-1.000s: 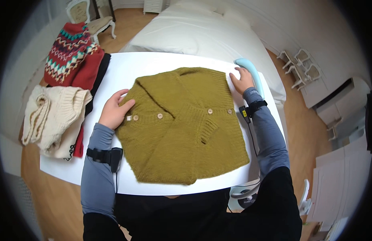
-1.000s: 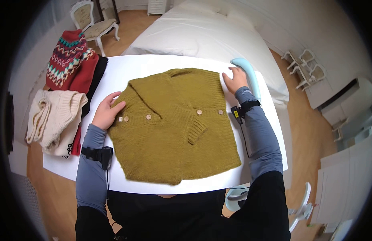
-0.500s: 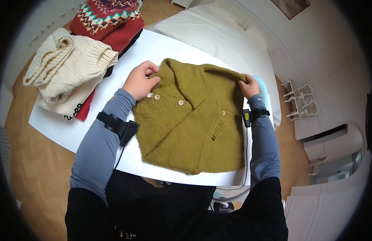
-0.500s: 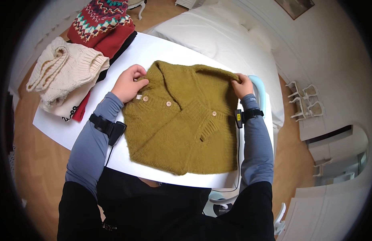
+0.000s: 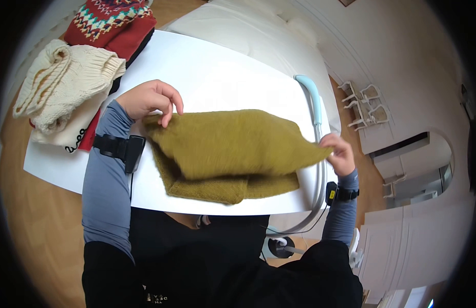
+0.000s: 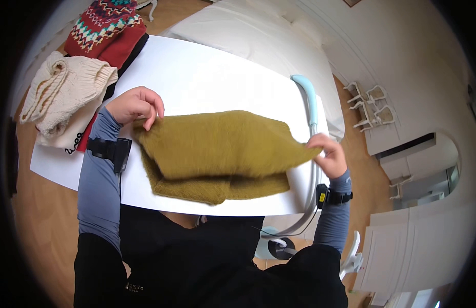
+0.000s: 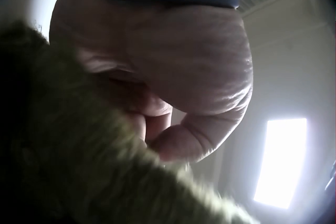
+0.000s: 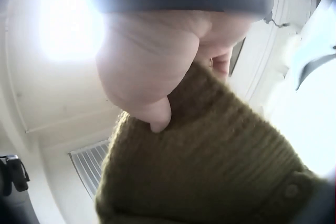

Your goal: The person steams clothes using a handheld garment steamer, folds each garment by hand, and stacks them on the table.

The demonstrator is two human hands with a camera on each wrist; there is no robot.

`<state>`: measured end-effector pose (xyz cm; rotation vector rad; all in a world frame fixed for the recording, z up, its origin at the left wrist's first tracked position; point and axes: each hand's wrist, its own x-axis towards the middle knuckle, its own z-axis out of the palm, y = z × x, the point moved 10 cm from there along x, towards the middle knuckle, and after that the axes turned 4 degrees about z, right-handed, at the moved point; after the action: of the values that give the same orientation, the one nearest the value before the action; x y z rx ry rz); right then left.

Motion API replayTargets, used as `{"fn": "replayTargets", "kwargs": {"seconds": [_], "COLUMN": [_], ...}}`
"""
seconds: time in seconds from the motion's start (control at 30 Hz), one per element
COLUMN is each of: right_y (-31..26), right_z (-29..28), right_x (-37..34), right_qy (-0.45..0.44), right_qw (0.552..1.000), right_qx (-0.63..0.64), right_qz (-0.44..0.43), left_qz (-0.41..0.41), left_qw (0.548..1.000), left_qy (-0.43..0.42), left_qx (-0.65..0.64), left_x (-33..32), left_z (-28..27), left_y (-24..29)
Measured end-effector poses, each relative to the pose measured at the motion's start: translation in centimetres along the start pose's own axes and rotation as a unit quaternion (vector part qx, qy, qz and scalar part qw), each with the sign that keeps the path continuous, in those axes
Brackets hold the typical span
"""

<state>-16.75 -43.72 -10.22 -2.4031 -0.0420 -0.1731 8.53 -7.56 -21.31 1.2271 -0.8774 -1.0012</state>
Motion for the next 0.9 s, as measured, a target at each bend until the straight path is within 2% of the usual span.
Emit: {"fn": "replayTargets", "kwargs": {"seconds": [0.03,0.07,0.1,0.17,0.23,0.27,0.33,0.43,0.47,0.53,0.63,0.73,0.9], "right_y": [0.0,-0.5,-0.5,1.3,1.7,1.4,-0.6,-6.5,-8.2,-12.6,-16.4,-18.5,-19.2], "right_z": [1.7,3.9,5.5,6.3,4.9,4.2,3.9,6.6,8.2,11.9,17.0,20.3,23.7], "right_x": [-1.3,-2.4,-3.3,-5.0,-4.7,-4.0,-2.8,-0.8,-0.4,0.5,1.4,3.0,4.9], "right_qy": [-0.065,-0.129,-0.179,-0.207,-0.139,-0.103,-0.062,-0.024,-0.035,-0.077,-0.094,-0.071,-0.045], "right_qw": [0.997,0.987,0.977,0.954,0.97,0.98,0.987,0.986,0.987,0.972,0.944,0.946,0.907], "right_qx": [-0.021,-0.02,-0.04,-0.037,-0.048,-0.055,-0.114,-0.157,-0.141,-0.146,-0.195,-0.194,-0.294], "right_qz": [0.027,0.089,0.112,0.215,0.193,0.164,0.091,-0.058,-0.069,-0.169,-0.248,-0.251,-0.299], "left_qz": [-0.002,-0.01,-0.017,-0.019,-0.01,-0.03,-0.016,0.004,-0.013,-0.031,-0.049,-0.059,-0.054], "left_qw": [1.0,0.999,0.993,0.991,0.979,0.982,0.981,0.98,0.977,0.973,0.969,0.974,0.974], "left_qy": [-0.006,0.042,0.092,0.097,0.171,0.143,0.129,0.112,0.108,0.103,0.116,0.105,0.123], "left_qx": [0.0,0.033,0.068,0.09,0.11,0.121,0.144,0.167,0.185,0.204,0.211,0.192,0.184], "left_x": [0.1,0.2,0.2,0.6,0.5,0.3,0.4,0.7,0.9,1.0,1.1,1.0,1.0], "left_z": [0.5,-0.2,-1.0,-1.5,-2.9,-2.6,-1.8,-1.4,-1.7,-1.8,-2.1,-2.2,-2.6], "left_y": [0.0,0.1,0.3,-0.3,-0.3,-0.5,-0.3,-0.7,-1.3,-1.9,-2.0,-2.3,-2.0]}}
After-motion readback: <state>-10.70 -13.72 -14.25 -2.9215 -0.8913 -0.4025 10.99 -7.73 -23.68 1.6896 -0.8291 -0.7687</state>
